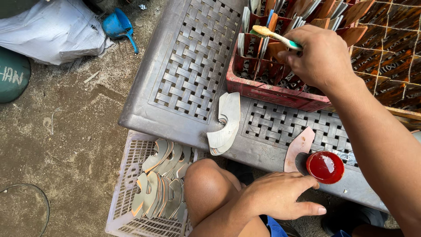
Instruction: The person sits on the ground and uses a small brush to apply red paint to curved wooden pieces. They dip the brush into a small container of red paint, coat each piece, and place the finished pieces into a red crate. The person repeats this process for several pieces.
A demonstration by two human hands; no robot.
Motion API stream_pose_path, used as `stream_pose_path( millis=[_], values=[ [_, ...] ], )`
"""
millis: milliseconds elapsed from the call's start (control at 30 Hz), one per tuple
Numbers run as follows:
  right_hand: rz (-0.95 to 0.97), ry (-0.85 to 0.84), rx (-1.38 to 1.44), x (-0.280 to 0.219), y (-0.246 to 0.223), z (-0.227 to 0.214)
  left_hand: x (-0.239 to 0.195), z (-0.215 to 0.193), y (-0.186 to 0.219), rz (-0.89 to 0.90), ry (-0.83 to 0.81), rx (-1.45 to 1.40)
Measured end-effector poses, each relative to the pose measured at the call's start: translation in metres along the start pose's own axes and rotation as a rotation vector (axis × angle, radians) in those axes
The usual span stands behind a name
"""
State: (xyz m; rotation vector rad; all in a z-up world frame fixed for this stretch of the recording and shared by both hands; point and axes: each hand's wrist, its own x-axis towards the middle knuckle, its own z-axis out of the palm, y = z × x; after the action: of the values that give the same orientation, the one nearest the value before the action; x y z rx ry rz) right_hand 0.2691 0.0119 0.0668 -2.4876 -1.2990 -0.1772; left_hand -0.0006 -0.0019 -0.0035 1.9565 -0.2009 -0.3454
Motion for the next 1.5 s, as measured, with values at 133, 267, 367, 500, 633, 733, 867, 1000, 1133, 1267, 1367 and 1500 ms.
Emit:
stream_pose_path(
  millis=[133,267,367,500,633,733,867,1000,1133,1267,1367,1500],
  values=[
    [-0.008,0.055,-0.046,0.006,0.000,-0.007,0.001,0.000,0.001,-0.016,-0.010,0.010],
    [-0.086,0.004,-0.021,0.008,-0.002,-0.011,0.002,0.001,0.000,-0.022,-0.010,0.023],
    [-0.094,-0.049,-0.018,0.010,-0.004,-0.013,0.002,0.001,0.000,-0.008,-0.004,0.042],
    [-0.107,-0.065,-0.048,0.013,-0.006,-0.011,0.001,0.001,-0.002,-0.053,-0.048,0.004],
    [-0.146,-0.045,-0.218,0.015,-0.005,-0.008,0.002,0.001,-0.003,-0.048,-0.053,0.024],
    [-0.166,-0.041,-0.220,0.016,-0.004,-0.011,0.003,0.002,-0.003,-0.053,-0.073,0.028],
    [-0.109,-0.068,-0.019,0.017,-0.005,-0.017,0.004,0.002,-0.005,-0.054,-0.073,0.038],
    [-0.013,-0.150,0.044,0.012,-0.004,-0.019,0.005,0.005,-0.005,-0.044,-0.072,0.068],
    [-0.053,-0.147,0.024,0.011,-0.003,-0.020,0.005,0.004,-0.004,-0.027,-0.074,0.076],
    [-0.230,-0.062,0.048,0.006,-0.001,-0.019,0.003,0.004,-0.005,-0.046,-0.070,0.084],
    [-0.267,-0.043,0.009,0.004,-0.001,-0.018,0.002,0.003,-0.003,-0.042,-0.063,0.093],
    [-0.295,-0.030,-0.072,-0.004,0.000,-0.018,0.003,0.003,-0.002,-0.042,-0.069,0.094]
  ],
)
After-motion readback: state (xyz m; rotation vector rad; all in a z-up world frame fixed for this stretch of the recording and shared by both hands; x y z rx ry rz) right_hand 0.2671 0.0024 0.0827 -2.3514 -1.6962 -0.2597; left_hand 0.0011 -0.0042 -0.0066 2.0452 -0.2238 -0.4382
